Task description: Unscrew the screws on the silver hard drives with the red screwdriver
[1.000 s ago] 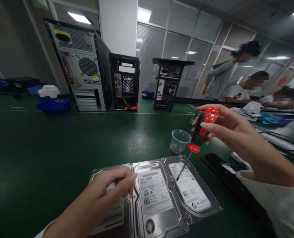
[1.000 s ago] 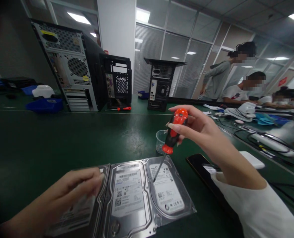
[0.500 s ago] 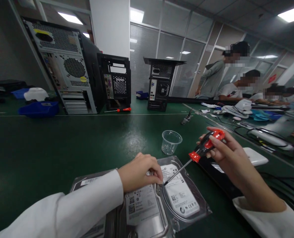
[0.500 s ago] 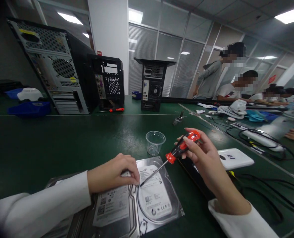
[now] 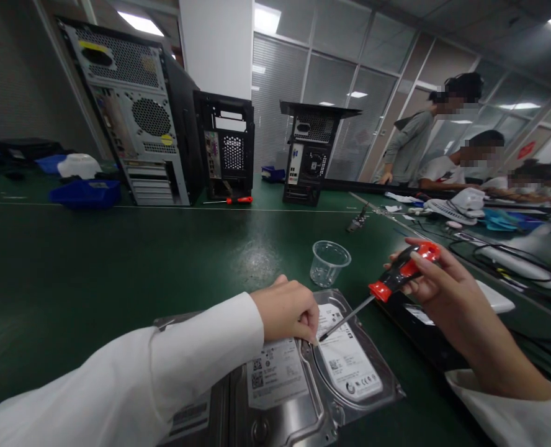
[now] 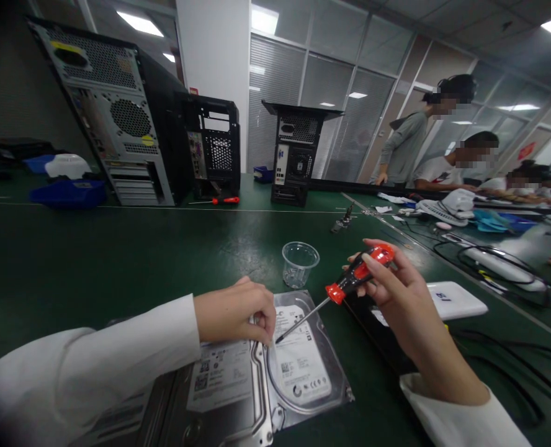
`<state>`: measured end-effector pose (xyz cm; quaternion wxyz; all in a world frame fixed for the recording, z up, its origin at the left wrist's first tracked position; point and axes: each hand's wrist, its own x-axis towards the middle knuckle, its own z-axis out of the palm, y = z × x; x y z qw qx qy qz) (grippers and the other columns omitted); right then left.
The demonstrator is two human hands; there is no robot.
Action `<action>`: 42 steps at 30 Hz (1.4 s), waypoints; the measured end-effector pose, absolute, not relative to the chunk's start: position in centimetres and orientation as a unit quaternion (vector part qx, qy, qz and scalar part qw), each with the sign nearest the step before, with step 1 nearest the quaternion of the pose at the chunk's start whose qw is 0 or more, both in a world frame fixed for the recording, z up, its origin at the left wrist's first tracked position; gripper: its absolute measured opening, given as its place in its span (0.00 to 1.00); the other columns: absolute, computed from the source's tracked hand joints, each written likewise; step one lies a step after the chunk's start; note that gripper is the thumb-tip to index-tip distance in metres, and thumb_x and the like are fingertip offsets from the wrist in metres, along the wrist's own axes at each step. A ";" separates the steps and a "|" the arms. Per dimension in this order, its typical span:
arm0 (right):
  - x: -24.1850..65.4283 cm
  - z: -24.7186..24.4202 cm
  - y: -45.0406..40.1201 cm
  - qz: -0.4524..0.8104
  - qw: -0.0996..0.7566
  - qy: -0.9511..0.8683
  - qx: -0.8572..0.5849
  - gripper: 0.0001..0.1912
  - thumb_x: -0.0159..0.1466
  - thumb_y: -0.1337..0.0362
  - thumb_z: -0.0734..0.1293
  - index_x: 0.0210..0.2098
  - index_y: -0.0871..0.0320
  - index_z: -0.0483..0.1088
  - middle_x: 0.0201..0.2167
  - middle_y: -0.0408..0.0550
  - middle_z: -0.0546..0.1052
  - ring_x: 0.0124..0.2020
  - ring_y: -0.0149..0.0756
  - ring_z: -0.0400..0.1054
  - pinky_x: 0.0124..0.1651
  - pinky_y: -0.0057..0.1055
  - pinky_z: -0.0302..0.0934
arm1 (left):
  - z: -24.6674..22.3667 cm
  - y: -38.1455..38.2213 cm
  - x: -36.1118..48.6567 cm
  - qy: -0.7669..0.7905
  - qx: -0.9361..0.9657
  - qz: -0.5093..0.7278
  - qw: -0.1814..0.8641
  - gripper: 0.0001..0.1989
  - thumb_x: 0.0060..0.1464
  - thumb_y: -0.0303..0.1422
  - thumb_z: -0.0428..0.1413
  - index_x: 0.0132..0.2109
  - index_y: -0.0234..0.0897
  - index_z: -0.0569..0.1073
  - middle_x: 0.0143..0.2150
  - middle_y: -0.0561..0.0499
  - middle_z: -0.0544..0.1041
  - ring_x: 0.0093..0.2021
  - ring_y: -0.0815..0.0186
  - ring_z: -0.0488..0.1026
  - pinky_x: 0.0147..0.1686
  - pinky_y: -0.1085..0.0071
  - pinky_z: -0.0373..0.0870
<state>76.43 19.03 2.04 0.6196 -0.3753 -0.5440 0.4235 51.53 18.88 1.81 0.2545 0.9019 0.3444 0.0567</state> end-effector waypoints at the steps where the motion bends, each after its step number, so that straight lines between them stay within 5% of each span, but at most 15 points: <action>1: 76.4 2.1 19.0 0.424 0.619 -0.545 -0.375 0.19 0.62 0.65 0.68 0.51 0.61 0.63 0.37 0.48 0.70 0.30 0.28 0.67 0.24 0.19 0.64 | 1.8 18.8 51.4 0.345 0.901 0.056 0.255 0.05 0.49 0.31 0.64 0.30 0.35 0.76 0.31 0.51 0.75 0.37 0.64 0.71 0.41 0.64 0.52; 12: 76.2 2.2 18.9 0.424 0.618 -0.547 -0.374 0.20 0.61 0.64 0.69 0.51 0.61 0.63 0.39 0.49 0.70 0.31 0.29 0.67 0.24 0.18 0.64 | 3.0 18.8 52.4 0.356 0.902 0.002 0.247 0.06 0.43 0.26 0.66 0.25 0.36 0.76 0.23 0.53 0.76 0.30 0.64 0.71 0.38 0.63 0.50; 25: 76.0 2.3 18.5 0.423 0.613 -0.551 -0.376 0.21 0.61 0.63 0.69 0.51 0.61 0.62 0.39 0.50 0.71 0.35 0.34 0.69 0.25 0.20 0.65 | 1.9 19.0 50.5 0.341 0.883 0.077 0.313 0.04 0.50 0.30 0.63 0.30 0.35 0.76 0.33 0.52 0.77 0.37 0.63 0.72 0.45 0.63 0.52; 30: 75.8 2.4 18.4 0.420 0.616 -0.550 -0.376 0.22 0.59 0.62 0.70 0.50 0.61 0.63 0.38 0.50 0.71 0.35 0.34 0.69 0.25 0.20 0.65 | 2.2 17.3 48.3 0.354 0.851 0.145 0.360 0.03 0.57 0.29 0.56 0.36 0.34 0.74 0.32 0.53 0.77 0.33 0.68 0.72 0.32 0.74 0.63; 34: 75.6 2.4 18.1 0.420 0.615 -0.552 -0.376 0.22 0.58 0.61 0.71 0.50 0.60 0.63 0.38 0.51 0.71 0.35 0.34 0.69 0.25 0.19 0.65 | 1.4 16.3 47.5 0.379 0.777 0.209 0.457 0.02 0.52 0.27 0.58 0.31 0.34 0.72 0.28 0.55 0.77 0.28 0.71 0.72 0.27 0.78 0.64; 42: 75.6 2.6 17.9 0.418 0.617 -0.547 -0.381 0.22 0.55 0.59 0.73 0.47 0.56 0.66 0.37 0.51 0.72 0.34 0.33 0.69 0.24 0.17 0.65 | 0.4 16.4 48.9 0.345 0.832 0.246 0.357 0.04 0.55 0.29 0.58 0.37 0.39 0.78 0.34 0.55 0.79 0.33 0.70 0.74 0.34 0.77 0.65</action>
